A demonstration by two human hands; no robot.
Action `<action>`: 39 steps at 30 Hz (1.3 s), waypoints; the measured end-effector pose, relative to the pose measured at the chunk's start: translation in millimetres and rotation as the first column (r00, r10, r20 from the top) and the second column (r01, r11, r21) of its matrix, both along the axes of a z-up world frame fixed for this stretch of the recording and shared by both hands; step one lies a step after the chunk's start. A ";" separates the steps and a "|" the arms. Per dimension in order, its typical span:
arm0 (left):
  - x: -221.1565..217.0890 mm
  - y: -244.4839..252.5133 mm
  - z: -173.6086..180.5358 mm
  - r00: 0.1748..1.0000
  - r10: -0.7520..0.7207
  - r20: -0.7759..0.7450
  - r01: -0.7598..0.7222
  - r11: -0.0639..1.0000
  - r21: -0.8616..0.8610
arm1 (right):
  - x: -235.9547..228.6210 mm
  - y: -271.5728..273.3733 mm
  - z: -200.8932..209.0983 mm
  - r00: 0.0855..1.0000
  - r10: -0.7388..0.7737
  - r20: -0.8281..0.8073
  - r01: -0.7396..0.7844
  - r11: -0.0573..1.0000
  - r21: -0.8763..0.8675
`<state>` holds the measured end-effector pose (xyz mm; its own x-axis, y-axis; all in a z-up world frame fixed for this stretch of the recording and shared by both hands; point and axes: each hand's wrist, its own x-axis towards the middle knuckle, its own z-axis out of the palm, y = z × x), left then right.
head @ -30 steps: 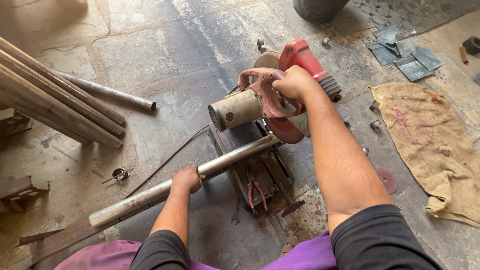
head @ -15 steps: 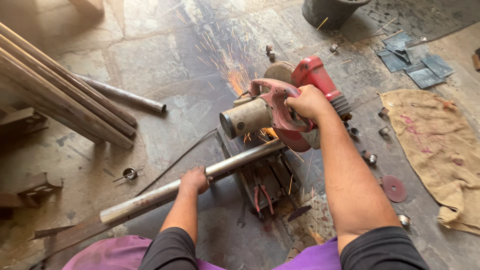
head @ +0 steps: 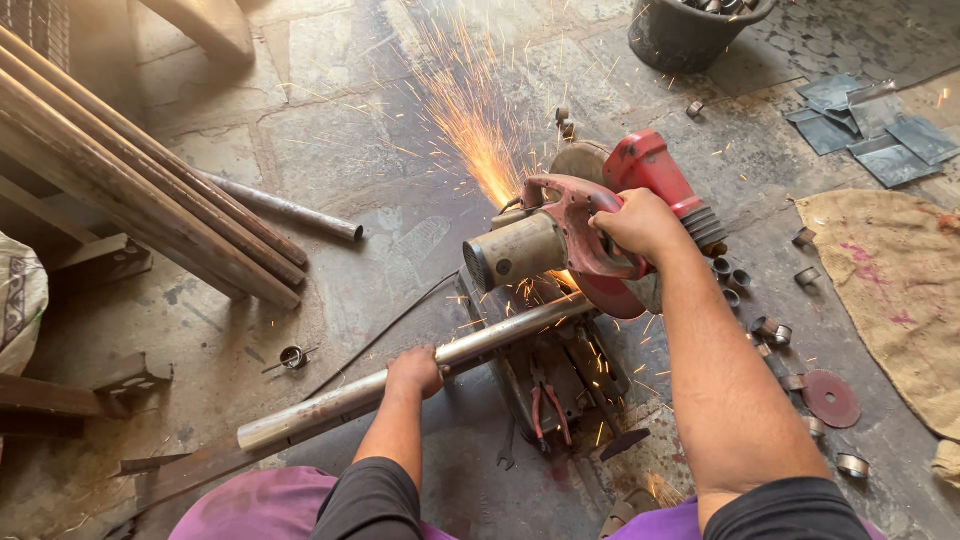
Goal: The person sits on the floor and uses a red chop saw to cut a long metal pipe into short cylindrical segments. The person positions the pipe, lowers the saw blade to cut, and repeats the process, producing a pile of cut pieces on the floor.
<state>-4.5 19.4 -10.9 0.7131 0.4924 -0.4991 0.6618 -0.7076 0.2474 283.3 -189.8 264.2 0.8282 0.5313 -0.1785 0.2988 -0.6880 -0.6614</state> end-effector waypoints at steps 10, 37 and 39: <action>1.5 -3.2 0.4 1.000 0.006 -0.002 -0.006 0.999 0.032 | -1.4 -3.4 -2.0 1.000 0.002 0.007 -0.002 1.000 0.019; 3.1 -6.4 8.2 0.998 -0.028 -0.052 0.032 0.996 0.084 | -9.5 -9.8 -5.8 1.000 -0.003 -0.010 0.003 0.999 0.041; 2.6 -6.9 8.8 0.998 -0.024 -0.061 0.028 0.997 0.073 | -11.0 -11.0 -5.8 1.000 -0.011 -0.015 0.012 0.999 0.043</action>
